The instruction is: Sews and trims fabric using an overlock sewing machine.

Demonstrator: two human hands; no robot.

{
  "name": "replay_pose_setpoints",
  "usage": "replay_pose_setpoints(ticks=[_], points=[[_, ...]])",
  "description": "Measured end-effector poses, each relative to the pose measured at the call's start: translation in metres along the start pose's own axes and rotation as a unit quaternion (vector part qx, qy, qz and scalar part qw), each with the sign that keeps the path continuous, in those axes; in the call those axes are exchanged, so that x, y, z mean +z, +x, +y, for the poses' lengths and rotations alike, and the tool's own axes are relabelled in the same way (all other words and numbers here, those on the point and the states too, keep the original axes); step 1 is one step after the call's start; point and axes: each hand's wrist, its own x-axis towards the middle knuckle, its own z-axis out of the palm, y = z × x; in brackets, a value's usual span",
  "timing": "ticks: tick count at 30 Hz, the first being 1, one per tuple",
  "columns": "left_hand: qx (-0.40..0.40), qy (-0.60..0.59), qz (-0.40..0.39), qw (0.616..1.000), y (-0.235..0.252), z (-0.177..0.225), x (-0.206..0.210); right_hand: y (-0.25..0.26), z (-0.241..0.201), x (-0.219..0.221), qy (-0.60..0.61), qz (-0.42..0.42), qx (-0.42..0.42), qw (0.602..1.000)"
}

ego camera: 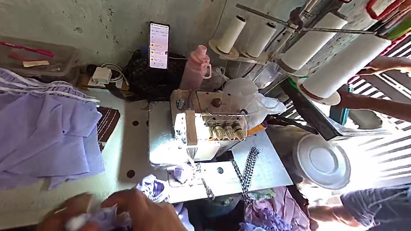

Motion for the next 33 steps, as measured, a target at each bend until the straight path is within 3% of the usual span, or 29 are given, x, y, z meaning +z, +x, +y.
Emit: replay_pose_setpoints(ticks=[2,4,6,8,9,11,14,16,20,21,23,25,26,28,29,31,33], points=[[0.095,0.111,0.073,0.987,0.023,0.018,-0.042,0.002,0.012,0.011,-0.024,-0.090,0.059,0.994],[0.119,0.154,0.048,0.980,0.037,0.028,-0.073,0.005,0.027,0.022,-0.010,-0.088,0.039,0.995],[0.049,0.100,-0.074,0.991,0.045,0.038,-0.074,0.012,0.031,0.020,0.072,-0.027,-0.016,0.997],[-0.077,0.007,-0.229,0.970,0.045,0.036,-0.064,0.020,0.036,0.002,0.244,-0.017,-0.035,0.969],[-0.140,-0.042,-0.275,0.950,0.041,0.030,-0.058,0.020,0.043,-0.007,0.332,-0.026,-0.017,0.943],[-0.235,-0.154,-0.279,0.918,0.028,0.011,-0.049,0.014,0.058,-0.020,0.467,-0.051,0.079,0.879],[-0.235,-0.199,-0.253,0.917,0.023,-0.016,-0.028,0.000,0.071,-0.030,0.552,-0.076,0.160,0.815],[-0.210,-0.146,-0.305,0.917,0.028,-0.016,-0.013,-0.006,0.075,-0.031,0.571,-0.071,0.155,0.803],[-0.183,-0.146,-0.304,0.923,0.032,-0.009,0.012,-0.012,0.078,-0.033,0.577,-0.094,0.109,0.804],[-0.160,-0.139,-0.283,0.935,0.033,-0.011,0.014,-0.012,0.080,-0.035,0.560,-0.097,0.088,0.818],[-0.110,-0.108,-0.243,0.958,0.038,-0.014,0.009,-0.014,0.082,-0.046,0.449,-0.091,0.058,0.887],[-0.074,-0.062,-0.218,0.971,0.048,-0.007,0.001,-0.016,0.082,-0.060,0.224,-0.062,0.057,0.971],[-0.059,-0.030,-0.209,0.976,0.053,-0.001,-0.001,-0.018,0.081,-0.064,0.081,-0.036,0.065,0.994],[-0.025,0.035,-0.201,0.979,0.060,0.007,-0.003,-0.021,0.073,-0.062,-0.163,0.054,0.078,0.982],[-0.007,0.063,-0.195,0.979,0.063,0.010,-0.003,-0.022,0.068,-0.062,-0.226,0.100,0.083,0.965],[0.014,0.096,-0.182,0.978,0.066,0.013,-0.003,-0.026,0.060,-0.068,-0.262,0.165,0.073,0.948],[0.013,0.103,-0.173,0.980,0.068,0.013,-0.004,-0.033,0.060,-0.076,-0.205,0.184,0.055,0.960]])
